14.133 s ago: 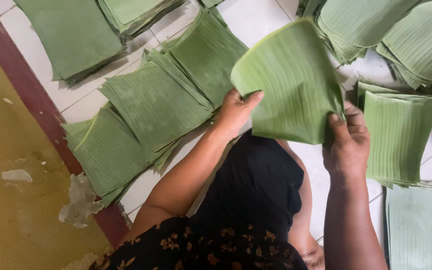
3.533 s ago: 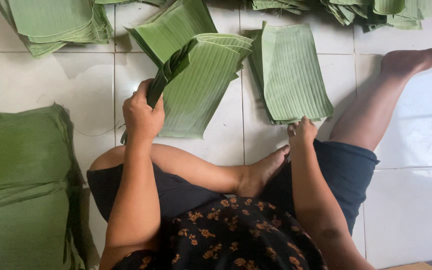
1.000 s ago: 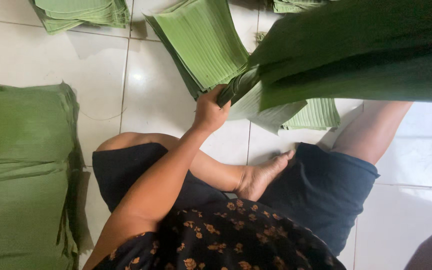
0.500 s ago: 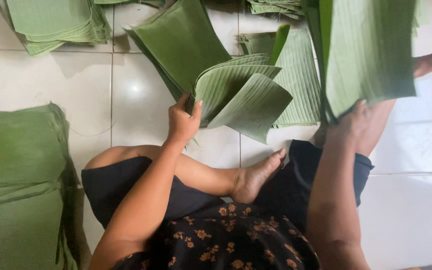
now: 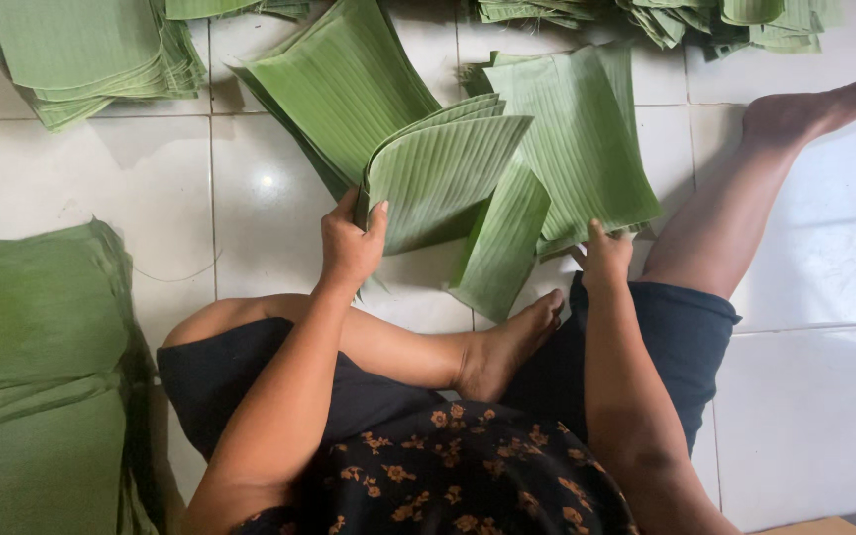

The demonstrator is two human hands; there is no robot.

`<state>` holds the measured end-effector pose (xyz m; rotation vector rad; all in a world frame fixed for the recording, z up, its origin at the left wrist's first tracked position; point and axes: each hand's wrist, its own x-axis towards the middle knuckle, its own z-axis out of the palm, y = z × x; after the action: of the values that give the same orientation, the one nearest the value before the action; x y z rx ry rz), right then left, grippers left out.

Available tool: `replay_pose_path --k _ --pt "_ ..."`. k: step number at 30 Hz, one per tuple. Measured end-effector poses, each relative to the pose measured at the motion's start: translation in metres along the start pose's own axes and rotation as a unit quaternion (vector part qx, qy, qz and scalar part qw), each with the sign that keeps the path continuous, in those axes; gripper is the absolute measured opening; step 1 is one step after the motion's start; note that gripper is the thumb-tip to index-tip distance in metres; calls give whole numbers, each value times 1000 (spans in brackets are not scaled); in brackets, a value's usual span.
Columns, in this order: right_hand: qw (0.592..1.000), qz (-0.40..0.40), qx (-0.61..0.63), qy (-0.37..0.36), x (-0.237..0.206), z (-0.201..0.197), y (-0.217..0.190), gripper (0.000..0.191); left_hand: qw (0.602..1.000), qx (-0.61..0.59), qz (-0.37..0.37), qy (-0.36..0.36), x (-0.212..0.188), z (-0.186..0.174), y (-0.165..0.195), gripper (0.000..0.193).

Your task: The person sits on a tiled floor surrounded by piles of cut banana leaf sheets. They pick up individual leaf pieces, align and square the edges into a stack, and place the finished stack with other completed piles, repeating the process.

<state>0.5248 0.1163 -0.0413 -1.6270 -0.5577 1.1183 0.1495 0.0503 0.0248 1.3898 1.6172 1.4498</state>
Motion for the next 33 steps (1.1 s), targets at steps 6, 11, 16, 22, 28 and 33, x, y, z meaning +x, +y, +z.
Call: replay_pose_path --k 6,11,16,22,28,33 --pt "944 -279 -168 48 -34 0 35 47 999 34 -6 -15 2 -1 -7 18" --pt "889 -146 -433 -27 -71 22 36 66 999 -1 32 -22 3 -3 -12 24" --pt "866 -148 -476 -46 -70 34 27 51 999 10 33 -38 3 -5 -16 24" --pt "876 -356 -322 -56 -76 12 2 18 999 18 17 -48 12 -9 -34 25" --pt "795 -476 -370 -64 -125 -42 -111 17 984 -160 -68 -50 26 0 -55 37" --pt "883 -341 -272 -171 -165 -36 -154 19 905 -308 -262 -132 26 19 -44 45"
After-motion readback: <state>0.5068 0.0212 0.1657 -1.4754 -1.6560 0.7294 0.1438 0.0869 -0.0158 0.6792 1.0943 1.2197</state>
